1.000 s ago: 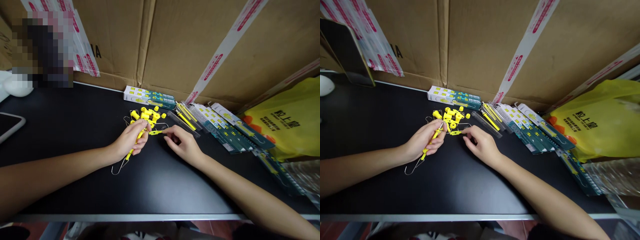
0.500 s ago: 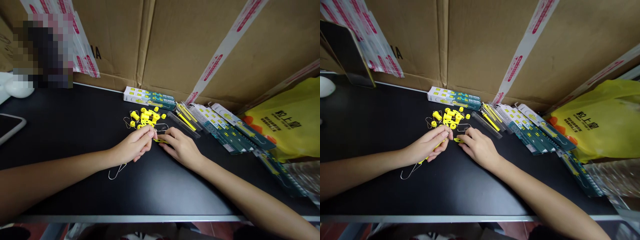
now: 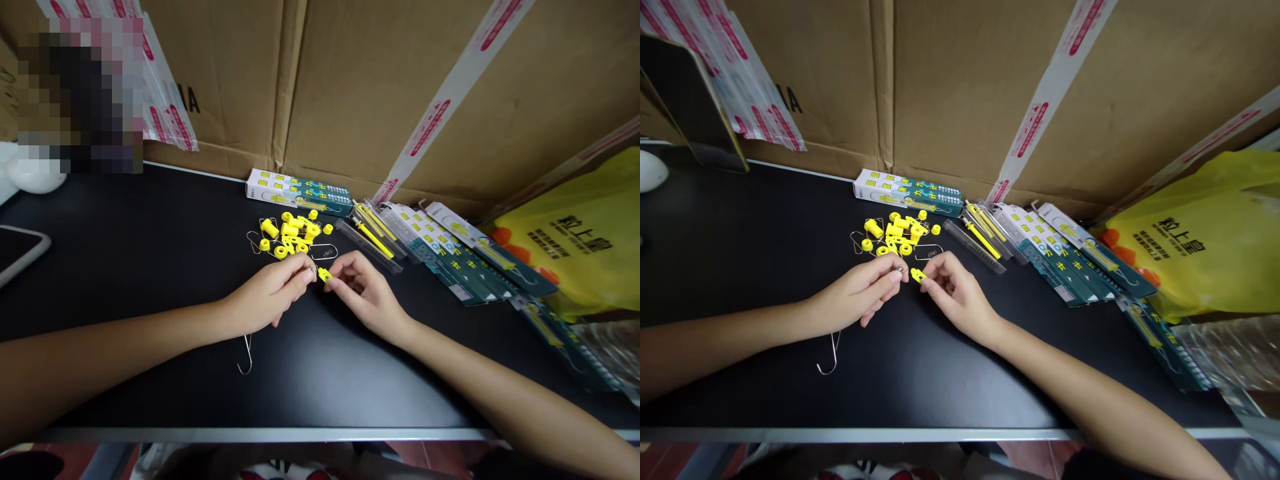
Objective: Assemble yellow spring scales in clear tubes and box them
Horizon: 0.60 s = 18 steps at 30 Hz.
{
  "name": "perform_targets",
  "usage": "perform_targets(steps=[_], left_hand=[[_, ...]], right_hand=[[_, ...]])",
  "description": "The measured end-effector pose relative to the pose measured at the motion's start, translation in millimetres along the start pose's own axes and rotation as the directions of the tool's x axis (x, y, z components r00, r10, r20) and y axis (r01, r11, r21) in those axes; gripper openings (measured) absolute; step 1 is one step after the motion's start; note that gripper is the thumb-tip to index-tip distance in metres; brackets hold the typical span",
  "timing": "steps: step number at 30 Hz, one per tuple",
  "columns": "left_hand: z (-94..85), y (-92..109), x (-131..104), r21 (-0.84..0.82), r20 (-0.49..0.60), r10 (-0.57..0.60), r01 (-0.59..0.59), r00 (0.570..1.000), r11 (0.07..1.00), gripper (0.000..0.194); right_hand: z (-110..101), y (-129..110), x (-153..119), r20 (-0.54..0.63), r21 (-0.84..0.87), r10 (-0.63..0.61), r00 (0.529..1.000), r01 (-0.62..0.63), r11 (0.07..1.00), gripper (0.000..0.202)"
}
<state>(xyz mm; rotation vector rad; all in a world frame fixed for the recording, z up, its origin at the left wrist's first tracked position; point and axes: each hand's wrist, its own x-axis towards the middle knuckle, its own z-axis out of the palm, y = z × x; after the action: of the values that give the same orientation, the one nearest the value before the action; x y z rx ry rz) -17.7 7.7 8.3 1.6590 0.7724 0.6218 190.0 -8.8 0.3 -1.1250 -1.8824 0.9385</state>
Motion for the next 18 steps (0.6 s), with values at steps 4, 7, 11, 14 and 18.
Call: perform_targets(steps=[4, 7, 11, 14, 18], left_hand=[[-1.0, 1.7, -1.0, 0.067, -0.077, 0.023, -0.017, 0.997, 0.998, 0.02], [-1.8, 5.1, -0.8, 0.155, -0.144, 0.066, -0.044, 0.987, 0.987, 0.016], [-1.9, 8.9, -1.1, 0.293, -0.117, 0.139, -0.1, 0.983, 0.951, 0.019], [-1.7, 9.8, -1.6, 0.344, -0.081, 0.164, -0.127, 0.983, 0.93, 0.021], [-2.2, 9.5, -2.2, 0.403, -0.029, 0.16, -0.135, 0.987, 0.905, 0.019]], right_hand=[[1.1, -6.5, 1.0, 0.105, 0.436, 0.134, 0.985, -0.167, 0.884, 0.026], [1.6, -7.5, 2.2, 0.167, 0.583, 0.162, 0.973, -0.23, 0.779, 0.018], [3.7, -11.0, 1.7, 0.187, 0.64, 0.211, 0.959, -0.282, 0.715, 0.018], [5.4, -16.0, 0.4, 0.21, 0.648, 0.25, 0.945, -0.326, 0.689, 0.021], [6.1, -18.8, -0.6, 0.259, 0.64, 0.255, 0.932, -0.363, 0.677, 0.022]])
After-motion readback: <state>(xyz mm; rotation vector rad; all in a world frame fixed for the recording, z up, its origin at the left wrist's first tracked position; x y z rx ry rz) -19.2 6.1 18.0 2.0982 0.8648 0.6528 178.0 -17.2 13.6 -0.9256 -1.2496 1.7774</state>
